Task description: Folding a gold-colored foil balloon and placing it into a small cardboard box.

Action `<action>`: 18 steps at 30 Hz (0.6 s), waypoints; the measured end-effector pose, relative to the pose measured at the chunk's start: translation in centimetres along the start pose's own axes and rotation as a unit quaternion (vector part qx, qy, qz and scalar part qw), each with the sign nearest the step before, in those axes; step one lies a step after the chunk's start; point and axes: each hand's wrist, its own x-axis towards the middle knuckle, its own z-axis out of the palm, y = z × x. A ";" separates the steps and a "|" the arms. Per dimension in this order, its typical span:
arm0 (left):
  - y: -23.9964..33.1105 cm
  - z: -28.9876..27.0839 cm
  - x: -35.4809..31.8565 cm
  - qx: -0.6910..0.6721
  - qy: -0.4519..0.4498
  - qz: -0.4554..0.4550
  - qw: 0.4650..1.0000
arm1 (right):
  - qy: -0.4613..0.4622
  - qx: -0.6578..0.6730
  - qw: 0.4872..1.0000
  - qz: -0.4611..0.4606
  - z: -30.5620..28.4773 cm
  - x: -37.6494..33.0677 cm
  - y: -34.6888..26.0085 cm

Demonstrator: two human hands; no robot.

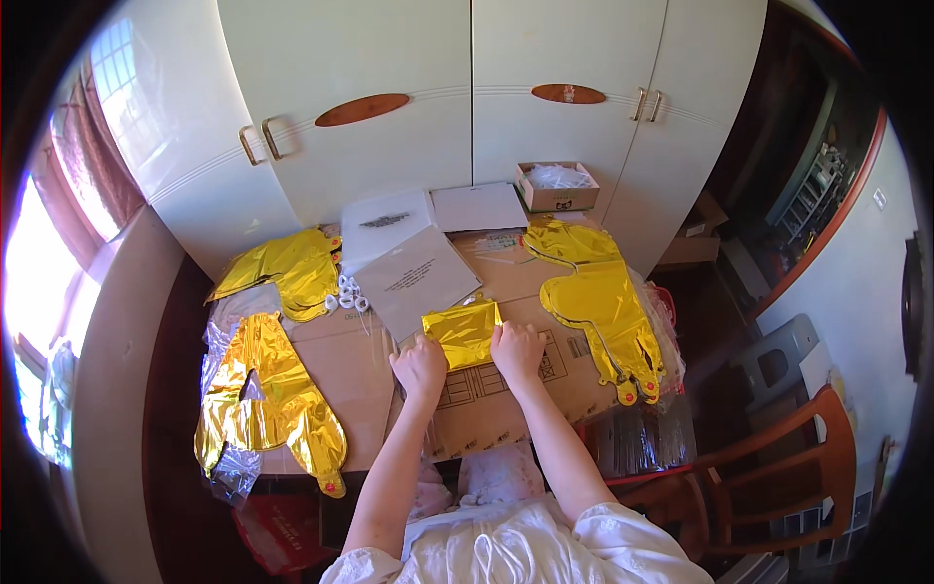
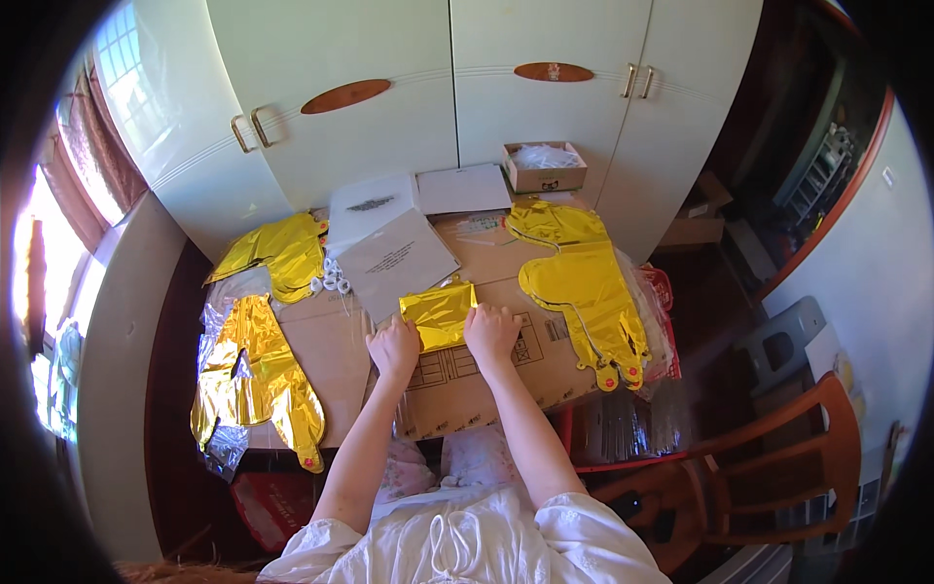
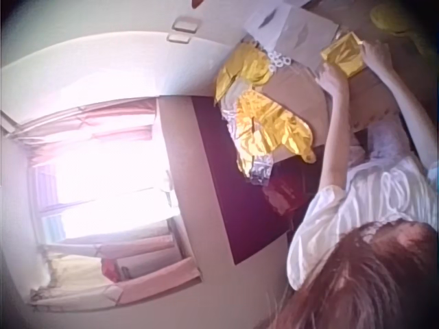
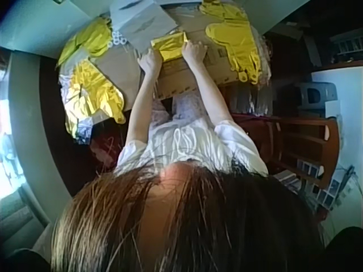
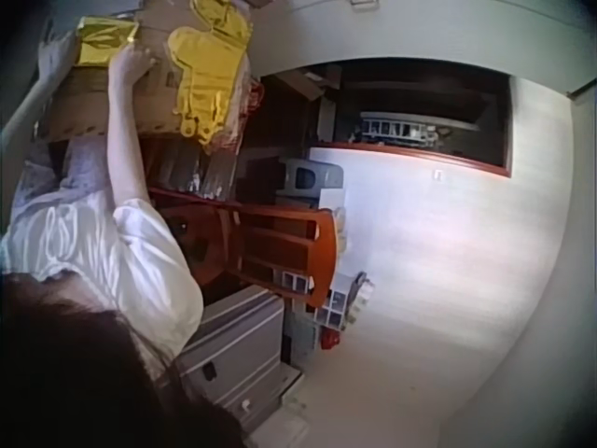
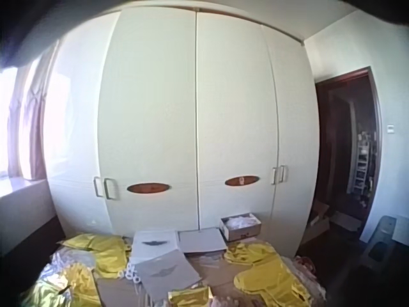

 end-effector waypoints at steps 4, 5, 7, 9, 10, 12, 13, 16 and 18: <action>0.0 0.3 0.1 0.003 0.000 0.007 1.000 | -0.017 -0.012 1.000 0.004 0.1 0.0 0.0; 0.0 0.3 0.1 0.002 0.002 0.009 1.000 | -0.015 -0.014 1.000 0.002 0.1 0.0 0.1; 0.1 0.2 0.2 0.001 -0.013 0.007 1.000 | -0.012 -0.018 1.000 -0.002 0.1 0.1 0.1; 0.1 0.3 0.3 0.004 -0.031 0.004 1.000 | -0.014 -0.020 1.000 -0.003 0.0 0.0 0.0; 0.0 0.2 0.5 0.007 -0.041 0.003 0.999 | -0.015 -0.020 1.000 -0.004 0.0 0.0 -0.1; 0.0 0.2 0.6 0.010 -0.062 0.002 0.998 | -0.017 -0.021 1.000 -0.002 -0.1 0.1 -0.1; 0.0 0.0 0.7 0.008 -0.073 0.001 0.997 | -0.017 -0.022 1.000 -0.001 -0.1 0.1 -0.1; 0.2 -0.6 1.0 -0.011 -0.119 -0.013 0.993 | -0.026 -0.028 0.999 -0.001 -0.2 0.2 0.0; 0.3 -1.0 1.2 -0.022 -0.141 -0.016 0.990 | -0.030 -0.027 0.999 0.001 -0.1 0.4 0.1</action>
